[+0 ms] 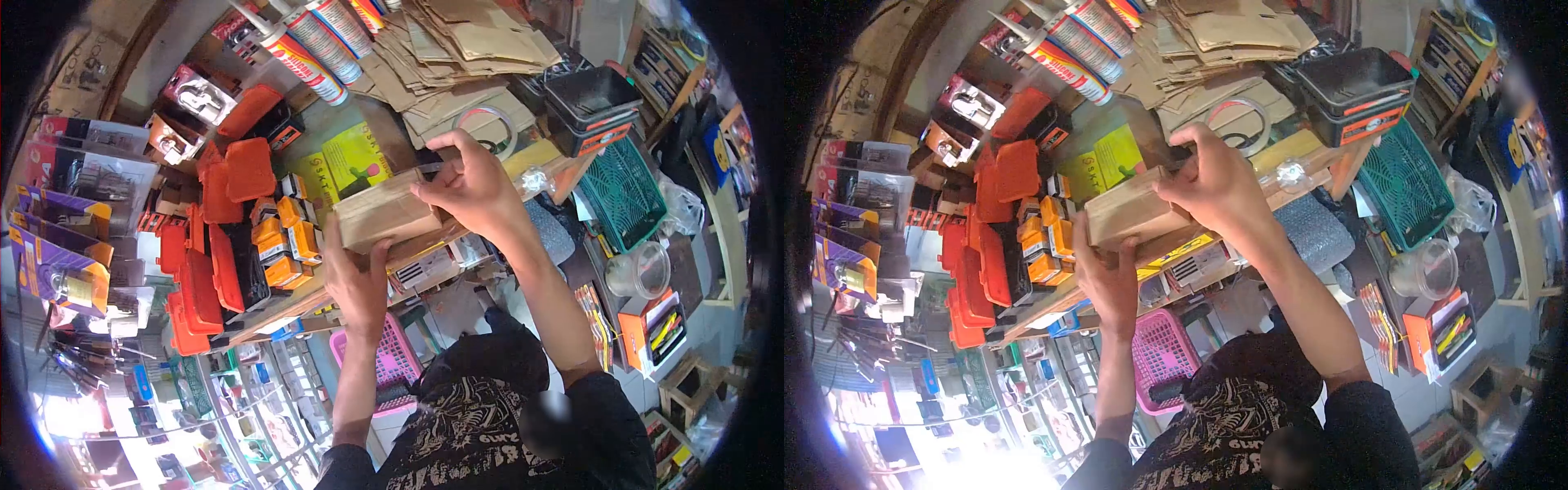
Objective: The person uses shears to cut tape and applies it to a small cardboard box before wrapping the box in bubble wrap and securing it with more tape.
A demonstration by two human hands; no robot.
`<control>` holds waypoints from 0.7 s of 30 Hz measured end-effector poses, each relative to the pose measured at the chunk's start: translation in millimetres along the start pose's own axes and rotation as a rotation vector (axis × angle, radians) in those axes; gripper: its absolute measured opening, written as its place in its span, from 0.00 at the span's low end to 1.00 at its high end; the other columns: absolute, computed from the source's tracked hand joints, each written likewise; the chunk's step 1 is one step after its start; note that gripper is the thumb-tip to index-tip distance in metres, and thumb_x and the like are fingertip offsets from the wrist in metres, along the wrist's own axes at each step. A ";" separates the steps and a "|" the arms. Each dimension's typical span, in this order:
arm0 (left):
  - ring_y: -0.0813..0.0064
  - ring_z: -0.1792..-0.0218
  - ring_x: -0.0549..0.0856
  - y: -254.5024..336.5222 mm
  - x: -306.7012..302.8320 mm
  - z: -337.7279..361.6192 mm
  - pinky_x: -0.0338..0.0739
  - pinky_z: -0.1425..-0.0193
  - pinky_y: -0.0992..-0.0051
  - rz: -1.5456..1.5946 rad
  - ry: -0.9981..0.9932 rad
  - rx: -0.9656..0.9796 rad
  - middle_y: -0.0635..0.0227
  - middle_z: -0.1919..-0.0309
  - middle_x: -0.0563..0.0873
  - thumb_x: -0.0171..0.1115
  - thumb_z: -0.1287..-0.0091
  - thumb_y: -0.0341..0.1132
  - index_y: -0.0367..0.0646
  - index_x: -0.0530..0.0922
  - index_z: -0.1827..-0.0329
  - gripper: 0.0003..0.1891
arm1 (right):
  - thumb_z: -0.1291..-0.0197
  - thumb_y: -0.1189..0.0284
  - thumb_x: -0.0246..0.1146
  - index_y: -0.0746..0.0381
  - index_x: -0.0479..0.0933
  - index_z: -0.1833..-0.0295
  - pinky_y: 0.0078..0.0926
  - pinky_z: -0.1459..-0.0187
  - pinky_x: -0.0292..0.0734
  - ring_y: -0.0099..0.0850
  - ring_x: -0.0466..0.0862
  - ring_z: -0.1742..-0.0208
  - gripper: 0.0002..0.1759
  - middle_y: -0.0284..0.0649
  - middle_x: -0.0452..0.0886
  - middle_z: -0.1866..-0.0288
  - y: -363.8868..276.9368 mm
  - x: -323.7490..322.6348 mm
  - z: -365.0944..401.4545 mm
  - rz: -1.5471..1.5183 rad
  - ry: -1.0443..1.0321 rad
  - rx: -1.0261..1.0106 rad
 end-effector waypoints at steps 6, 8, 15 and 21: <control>0.61 0.66 0.81 -5.9 1.2 0.1 0.78 0.58 0.61 -0.012 -0.011 -0.034 0.57 0.58 0.85 0.85 0.45 0.33 0.39 0.75 0.26 0.41 | 0.40 0.68 0.78 0.70 0.72 0.35 0.29 0.66 0.82 0.29 0.89 0.71 0.33 0.43 0.89 0.71 3.2 1.0 2.5 -0.015 0.019 -0.017; 0.62 0.66 0.81 -7.2 3.9 1.4 0.77 0.58 0.61 -0.046 0.039 0.035 0.58 0.60 0.85 0.85 0.45 0.33 0.39 0.76 0.26 0.41 | 0.40 0.70 0.79 0.71 0.72 0.35 0.28 0.65 0.83 0.29 0.89 0.70 0.33 0.44 0.89 0.69 7.6 2.8 3.2 -0.186 0.049 -0.052; 0.66 0.64 0.81 -1.9 9.2 1.1 0.79 0.55 0.65 -0.042 0.000 -0.121 0.58 0.59 0.85 0.83 0.45 0.25 0.39 0.76 0.26 0.40 | 0.39 0.72 0.78 0.72 0.71 0.35 0.26 0.64 0.83 0.26 0.90 0.67 0.32 0.44 0.90 0.68 6.4 -1.3 2.5 -0.147 0.058 -0.060; 0.61 0.59 0.83 3.1 5.9 -0.9 0.80 0.51 0.62 -0.048 0.001 -0.097 0.53 0.52 0.86 0.81 0.40 0.29 0.38 0.74 0.25 0.38 | 0.35 0.73 0.76 0.71 0.71 0.35 0.26 0.64 0.83 0.26 0.90 0.64 0.29 0.45 0.90 0.67 5.6 -4.8 0.9 -0.230 0.007 -0.019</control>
Point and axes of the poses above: each hand's wrist, its own z-axis away from the middle knuckle, its own x-axis out of the palm, y = z × x, the point moved 1 cm from there along -z, towards the middle knuckle
